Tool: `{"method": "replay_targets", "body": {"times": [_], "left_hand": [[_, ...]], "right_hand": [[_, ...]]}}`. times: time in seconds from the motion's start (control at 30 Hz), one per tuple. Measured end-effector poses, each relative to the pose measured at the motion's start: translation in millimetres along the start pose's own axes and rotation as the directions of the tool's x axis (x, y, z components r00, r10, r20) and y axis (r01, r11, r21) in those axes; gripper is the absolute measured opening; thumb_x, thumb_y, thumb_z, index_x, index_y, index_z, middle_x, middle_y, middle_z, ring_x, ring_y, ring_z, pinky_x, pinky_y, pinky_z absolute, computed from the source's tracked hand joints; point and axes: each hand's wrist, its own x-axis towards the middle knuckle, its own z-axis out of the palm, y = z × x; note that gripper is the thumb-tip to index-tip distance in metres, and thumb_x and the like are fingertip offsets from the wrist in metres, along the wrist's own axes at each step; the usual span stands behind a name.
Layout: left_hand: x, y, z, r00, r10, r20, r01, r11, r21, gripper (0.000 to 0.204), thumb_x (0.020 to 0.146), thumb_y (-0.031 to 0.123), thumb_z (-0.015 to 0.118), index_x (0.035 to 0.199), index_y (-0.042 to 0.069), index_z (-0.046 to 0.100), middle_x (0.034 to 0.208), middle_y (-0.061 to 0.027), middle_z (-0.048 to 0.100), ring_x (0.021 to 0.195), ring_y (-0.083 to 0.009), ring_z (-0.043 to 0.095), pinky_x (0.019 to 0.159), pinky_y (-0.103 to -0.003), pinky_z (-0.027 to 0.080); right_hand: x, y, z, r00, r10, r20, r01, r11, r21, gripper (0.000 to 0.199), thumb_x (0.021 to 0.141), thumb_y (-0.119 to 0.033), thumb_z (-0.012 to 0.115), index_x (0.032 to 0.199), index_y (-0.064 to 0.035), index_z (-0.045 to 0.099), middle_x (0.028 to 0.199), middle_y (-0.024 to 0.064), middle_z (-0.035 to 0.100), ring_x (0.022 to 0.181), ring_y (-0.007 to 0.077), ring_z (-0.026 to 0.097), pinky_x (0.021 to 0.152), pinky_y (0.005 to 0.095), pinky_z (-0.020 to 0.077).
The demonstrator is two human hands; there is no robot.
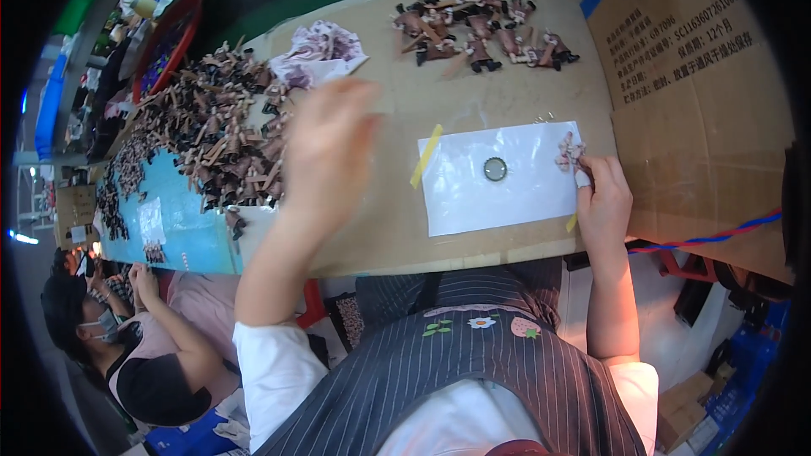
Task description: The person assembles toy figurines by taking figurine bodies and head pieces, applying glue to the joints from a bottle cap, and pressing the heads onto the bodies by hand.
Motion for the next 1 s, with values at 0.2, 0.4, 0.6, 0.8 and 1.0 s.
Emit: {"method": "replay_targets", "body": {"times": [0.2, 0.4, 0.6, 0.8, 1.0], "left_hand": [[67, 18, 105, 0.984, 0.024, 0.174, -0.016, 0.999, -0.047, 0.023, 0.082, 0.015, 0.069, 0.099, 0.001, 0.067, 0.098, -0.0175, 0.065, 0.091, -0.0356, 0.064, 0.076, -0.042, 0.052], [102, 23, 139, 0.889, -0.303, 0.342, 0.237, 0.946, 0.221, 0.032, 0.082, 0.029, 0.071, 0.093, -0.002, 0.069, 0.096, -0.0190, 0.063, 0.093, -0.0354, 0.063, 0.076, -0.043, 0.053], [89, 17, 139, 0.958, -0.253, 0.135, 0.254, 0.967, 0.004, 0.034, 0.076, 0.027, 0.078, 0.092, -0.002, 0.067, 0.100, -0.0199, 0.064, 0.095, -0.0356, 0.063, 0.076, -0.043, 0.052], [56, 22, 79, 0.932, -0.261, 0.253, 0.363, 0.713, -0.600, 0.031, 0.078, 0.015, 0.079, 0.095, -0.004, 0.062, 0.082, -0.0100, 0.068, 0.070, -0.0151, 0.065, 0.061, -0.028, 0.050], [-32, 59, 22, 0.783, -0.333, 0.526, 0.575, 0.064, -0.816, 0.031, 0.088, 0.000, 0.068, 0.116, -0.003, 0.055, 0.100, -0.0070, 0.067, 0.086, -0.0105, 0.065, 0.075, -0.021, 0.052]], "right_hand": [[-2, -8, 1, 1.000, 0.018, -0.013, -0.017, 0.997, 0.075, 0.024, 0.077, 0.009, 0.051, 0.099, 0.0019, 0.059, 0.096, 0.0175, 0.058, 0.089, 0.0369, 0.059, 0.079, 0.0423, 0.0486], [-18, -12, 3, 0.994, 0.055, -0.093, -0.009, 0.901, 0.433, 0.020, 0.082, 0.006, 0.058, 0.102, 0.0024, 0.062, 0.095, 0.0151, 0.060, 0.081, 0.0296, 0.061, 0.072, 0.0344, 0.0496], [-26, -6, -1, 0.994, 0.101, 0.028, -0.104, 0.929, 0.356, 0.018, 0.078, 0.006, 0.064, 0.095, 0.0002, 0.065, 0.087, 0.0130, 0.060, 0.076, 0.0266, 0.061, 0.066, 0.0327, 0.0482], [-26, -7, -9, 0.998, -0.020, 0.059, 0.007, 0.976, 0.216, 0.015, 0.076, 0.008, 0.062, 0.089, 0.0003, 0.064, 0.085, 0.0127, 0.060, 0.075, 0.0273, 0.061, 0.064, 0.0346, 0.0475], [-24, -30, -15, 0.995, 0.008, 0.102, -0.055, 0.879, 0.473, 0.023, 0.076, 0.012, 0.057, 0.094, 0.0005, 0.064, 0.089, 0.0134, 0.063, 0.075, 0.0273, 0.063, 0.065, 0.0329, 0.0487]]}}
